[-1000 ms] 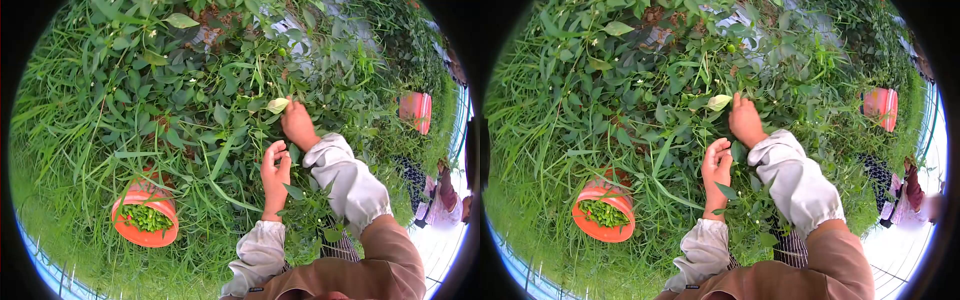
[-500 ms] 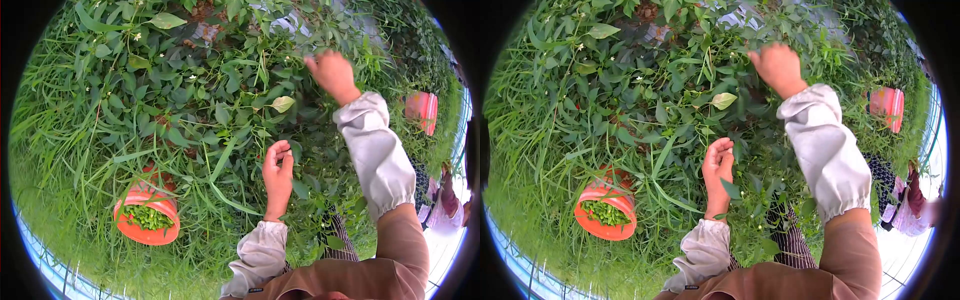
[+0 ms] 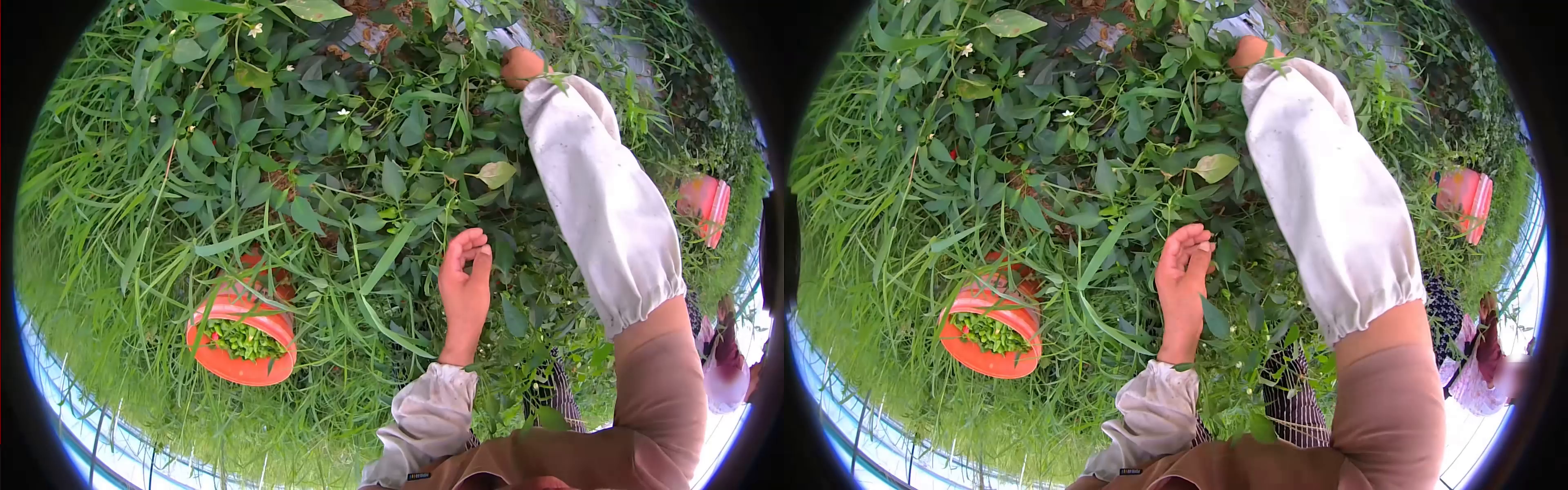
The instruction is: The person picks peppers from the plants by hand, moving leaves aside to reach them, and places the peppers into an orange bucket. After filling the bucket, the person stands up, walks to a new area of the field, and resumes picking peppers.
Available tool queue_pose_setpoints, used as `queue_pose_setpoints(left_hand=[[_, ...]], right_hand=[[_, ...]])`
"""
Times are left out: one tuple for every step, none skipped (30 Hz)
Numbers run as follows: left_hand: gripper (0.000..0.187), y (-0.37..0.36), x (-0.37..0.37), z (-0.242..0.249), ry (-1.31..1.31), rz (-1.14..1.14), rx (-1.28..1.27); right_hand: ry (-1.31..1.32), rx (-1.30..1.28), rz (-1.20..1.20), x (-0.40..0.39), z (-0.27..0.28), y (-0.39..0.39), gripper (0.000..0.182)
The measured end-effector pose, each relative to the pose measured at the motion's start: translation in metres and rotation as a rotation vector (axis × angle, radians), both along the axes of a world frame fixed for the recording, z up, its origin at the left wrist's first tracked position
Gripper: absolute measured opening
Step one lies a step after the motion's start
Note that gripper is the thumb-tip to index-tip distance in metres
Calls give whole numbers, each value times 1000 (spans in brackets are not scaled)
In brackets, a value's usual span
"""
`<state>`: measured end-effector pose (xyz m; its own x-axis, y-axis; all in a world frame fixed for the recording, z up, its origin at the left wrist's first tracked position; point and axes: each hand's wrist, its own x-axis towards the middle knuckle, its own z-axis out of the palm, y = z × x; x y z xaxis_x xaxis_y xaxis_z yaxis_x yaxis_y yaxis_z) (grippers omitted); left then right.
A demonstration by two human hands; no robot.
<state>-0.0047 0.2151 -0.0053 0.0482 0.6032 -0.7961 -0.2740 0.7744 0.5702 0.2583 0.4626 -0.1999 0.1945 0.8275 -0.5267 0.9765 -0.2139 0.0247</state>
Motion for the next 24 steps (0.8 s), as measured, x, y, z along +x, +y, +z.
queue_pose_setpoints(left_hand=[[27, -1, 0, 0, 0, 0, -4], [27, 0, -1, -1, 23, -23, 5], [26, 2, -1, -2, 47, -44, 16], [26, 3, -2, -2, 47, -42, 16], [26, 4, -1, -1, 26, -27, 2], [25, 6, 0, 0, 5, -14, -9], [25, 9, 1, 1, 3, -14, -7], [25, 11, 2, 3, -14, 12, -40], [24, 14, 2, 5, -29, 36, -73], [24, 18, 2, 7, -29, 31, -70], [24, 22, 1, 8, -64, 75, -117], [24, 25, 1, 9, -100, 119, -165], [24, 27, 0, 9, -101, 117, -165], [26, 29, -1, 8, -163, 204, -201], [29, 30, -1, 8, -222, 291, -238], [32, 26, -1, 2, -261, 354, -244], [32, 28, -1, 4, -258, 353, -243], [33, 30, -3, 6, -394, 445, -269], [34, 29, -5, 9, -523, 542, -301], [35, 28, -5, 9, -604, 632, -311], [35, 27, -7, 8, -588, 638, -323], [34, 31, -6, 3, -579, 531, -362], [31, 34, -3, 3, -600, 468, -363], [28, 37, 0, 3, -620, 404, -361]], right_hand=[[-1, 6, -29, -4, 17, -4, 33], [81, 114, -95, -6, 36, -10, 32], [80, 115, -92, -11, 44, -13, 32], [83, 144, -145, -17, 50, -15, 31], [84, 175, -199, -22, 57, -19, 31], [173, 136, -249, -29, 74, -25, 41], [172, 138, -249, -41, 89, -33, 41], [258, 195, -269, -55, 103, -41, 35], [346, 251, -292, -70, 116, -52, 29], [394, 353, -263, -83, 129, -66, 23], [441, 454, -231, -95, 143, -80, 17], [512, 524, -192, -109, 162, -94, 12], [583, 595, -152, -121, 181, -109, 8], [606, 558, -96, -131, 195, -126, 9], [631, 519, -43, -139, 208, -142, 11], [777, 503, -82, -148, 216, -161, 15], [924, 485, -119, -155, 219, -177, 18], [930, 480, -122, -157, 218, -190, 18], [968, 367, -88, -158, 217, -204, 19], [1006, 247, -63, -158, 220, -219, 19], [1025, 213, -118, -155, 223, -223, 22], [1041, 180, -175, -153, 226, -227, 24], [988, 192, -114, -150, 229, -228, 24], [932, 196, -59, -148, 234, -232, 24]])
